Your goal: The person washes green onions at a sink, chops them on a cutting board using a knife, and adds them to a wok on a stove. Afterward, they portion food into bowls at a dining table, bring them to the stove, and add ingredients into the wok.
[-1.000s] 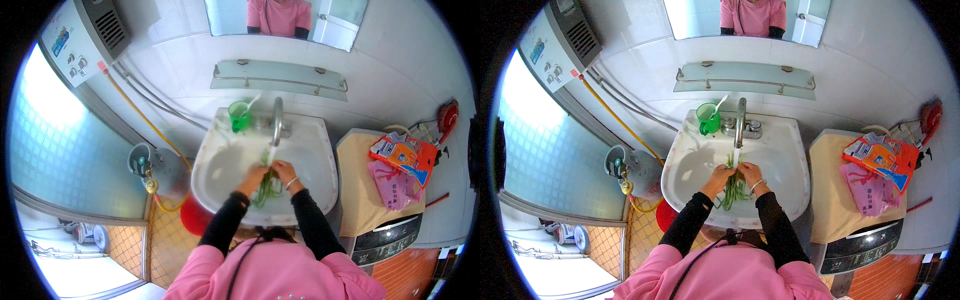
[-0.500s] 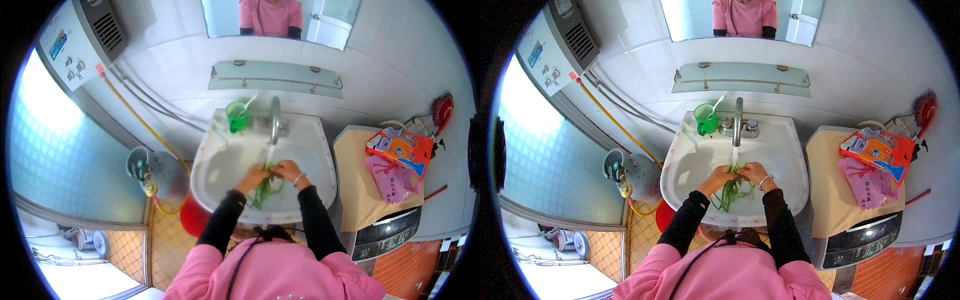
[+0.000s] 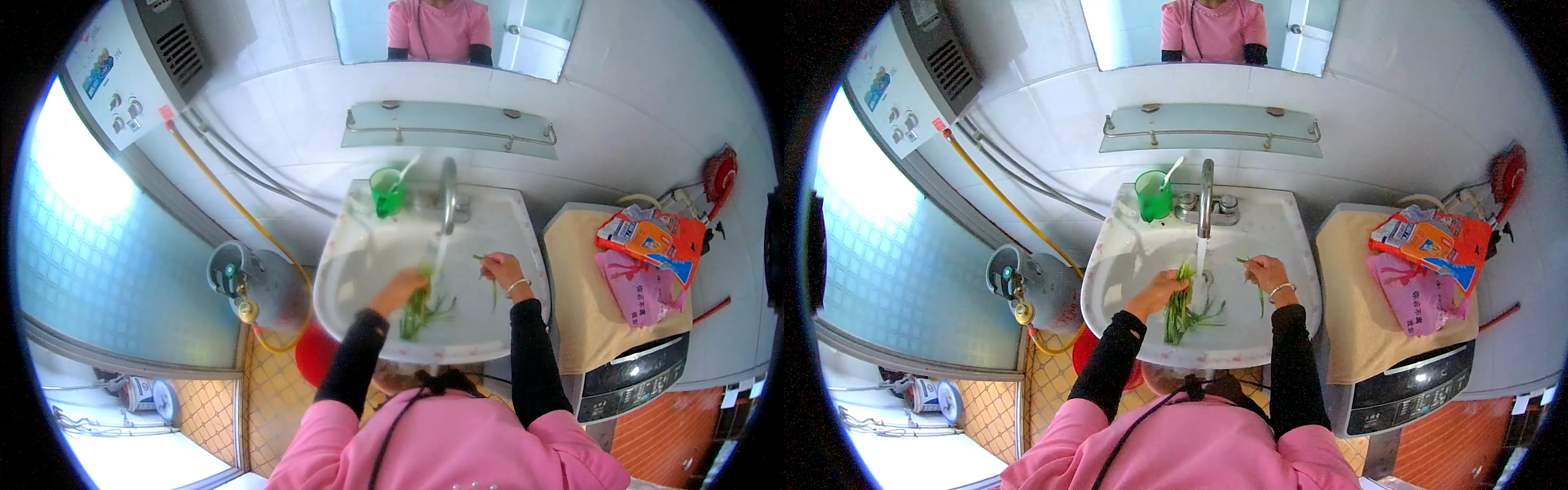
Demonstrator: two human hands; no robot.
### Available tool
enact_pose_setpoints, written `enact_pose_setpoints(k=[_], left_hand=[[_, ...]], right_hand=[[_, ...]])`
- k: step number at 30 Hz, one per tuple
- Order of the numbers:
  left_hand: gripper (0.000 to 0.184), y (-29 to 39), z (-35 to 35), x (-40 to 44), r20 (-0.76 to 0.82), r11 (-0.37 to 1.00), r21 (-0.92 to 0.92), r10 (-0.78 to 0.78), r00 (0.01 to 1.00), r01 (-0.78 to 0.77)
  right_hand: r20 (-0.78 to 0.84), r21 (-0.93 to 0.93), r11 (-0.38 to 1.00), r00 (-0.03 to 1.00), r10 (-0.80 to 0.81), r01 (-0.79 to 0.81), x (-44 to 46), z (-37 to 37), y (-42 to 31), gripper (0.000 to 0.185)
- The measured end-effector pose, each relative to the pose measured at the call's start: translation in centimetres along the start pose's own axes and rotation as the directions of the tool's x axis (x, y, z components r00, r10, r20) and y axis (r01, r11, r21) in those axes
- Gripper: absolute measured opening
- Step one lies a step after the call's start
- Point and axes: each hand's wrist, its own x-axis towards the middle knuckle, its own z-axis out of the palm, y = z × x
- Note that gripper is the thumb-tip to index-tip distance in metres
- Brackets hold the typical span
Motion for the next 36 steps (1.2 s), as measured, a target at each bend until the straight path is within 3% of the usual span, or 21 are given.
enact_pose_setpoints(k=[1,3,4,6,7,9,10,13,15,16,18,21,22,24,25,27,28,31,33,35,36], left_hand=[[0.018,0.7,0.5,-0.3,-0.001,1.000,0.000,-0.001,1.000,0.001],[0.020,1.7,1.8,-0.3,-0.041,0.974,-0.225,-0.018,0.999,0.009],[0.020,0.6,1.7,0.5,-0.038,0.975,-0.223,-0.018,0.999,0.009],[0.019,-0.8,2.1,1.4,-0.029,0.984,0.127,0.128,0.991,-0.124],[0.019,-0.4,2.9,1.2,-0.019,0.956,0.242,0.176,0.984,-0.166],[0.018,0.0,4.4,0.7,-0.097,0.979,0.069,0.199,0.975,-0.193],[0.018,-0.2,4.0,0.9,-0.128,0.972,0.190,0.166,0.978,-0.140],[0.018,0.6,4.3,0.1,-0.154,0.988,0.091,0.139,0.978,-0.126],[0.018,1.0,4.5,0.1,-0.174,0.992,0.036,0.126,0.977,-0.122],[0.018,1.1,4.5,0.1,-0.193,0.993,-0.020,0.113,0.975,-0.119],[0.017,1.5,4.4,-0.1,-0.199,0.993,-0.050,0.097,0.975,-0.109],[0.017,2.0,4.2,-0.6,-0.207,0.980,-0.170,0.065,0.976,-0.102],[0.018,2.1,4.2,-0.6,-0.209,0.960,-0.259,0.051,0.977,-0.105],[0.018,1.6,4.0,-0.2,-0.241,0.954,-0.273,0.059,0.969,-0.126],[0.018,1.2,3.8,0.2,-0.274,0.947,-0.285,0.068,0.959,-0.148],[0.019,0.5,3.4,0.9,-0.282,0.958,-0.237,0.091,0.955,-0.162],[0.019,0.2,3.2,1.2,-0.289,0.967,-0.189,0.114,0.950,-0.174],[0.019,-0.5,2.5,1.7,-0.148,0.971,-0.109,0.198,0.969,-0.215],[0.020,-0.3,2.1,1.4,-0.132,0.984,-0.073,0.151,0.980,-0.161],[0.021,0.3,2.2,1.1,-0.117,0.993,-0.039,0.103,0.988,-0.108],[0.019,1.1,2.7,0.7,-0.138,0.988,-0.143,0.043,0.989,-0.063]], right_hand=[[0.001,0.000,1.000,1.000,0.001,-0.001,0.2,0.4,0.3,0.027],[0.161,0.409,0.909,0.987,0.012,-0.077,0.3,2.1,0.7,0.030],[0.157,0.411,0.909,0.988,0.012,-0.076,-0.3,3.1,0.2,0.030],[0.199,0.577,0.810,0.980,-0.016,-0.104,-1.4,5.5,-1.1,0.034],[0.197,0.579,0.809,0.980,-0.016,-0.103,-1.7,6.3,-1.9,0.034],[0.222,0.088,0.996,0.975,-0.018,-0.002,-2.2,7.4,-2.9,0.043],[0.220,0.092,0.996,0.975,-0.017,-0.004,-1.8,7.6,-2.3,0.043],[0.172,0.069,0.993,0.980,-0.104,0.093,-0.7,8.5,-0.4,0.049],[-0.010,0.307,0.947,0.996,-0.094,0.093,-0.9,9.2,0.0,0.045],[-0.008,0.307,0.947,0.995,-0.096,0.094,-1.0,9.1,-0.2,0.045],[0.083,0.708,0.705,0.996,-0.036,-0.033,-1.1,8.6,-0.5,0.039],[0.099,0.756,0.653,0.993,-0.060,-0.036,-1.2,7.8,-0.9,0.034],[0.099,0.756,0.653,0.993,-0.060,-0.036,-1.0,7.5,-0.9,0.034],[0.117,0.643,0.751,0.989,0.094,-0.148,-1.1,7.0,-1.7,0.032],[0.117,0.643,0.752,0.989,0.094,-0.148,-1.4,6.9,-2.4,0.032],[0.319,0.191,0.975,0.947,0.046,-0.111,-2.2,6.9,-3.7,0.035],[0.264,0.134,0.989,0.960,-0.093,0.059,-2.2,7.6,-3.0,0.036],[0.219,0.025,1.000,0.976,0.000,-0.005,-1.5,7.3,-2.9,0.033],[0.215,0.032,0.999,0.976,0.029,-0.037,-1.4,7.1,-2.4,0.030],[0.217,0.238,0.963,0.973,0.072,-0.124,-1.2,7.3,-1.5,0.030],[0.217,0.236,0.964,0.974,0.072,-0.124,-1.4,7.3,-1.7,0.030]])
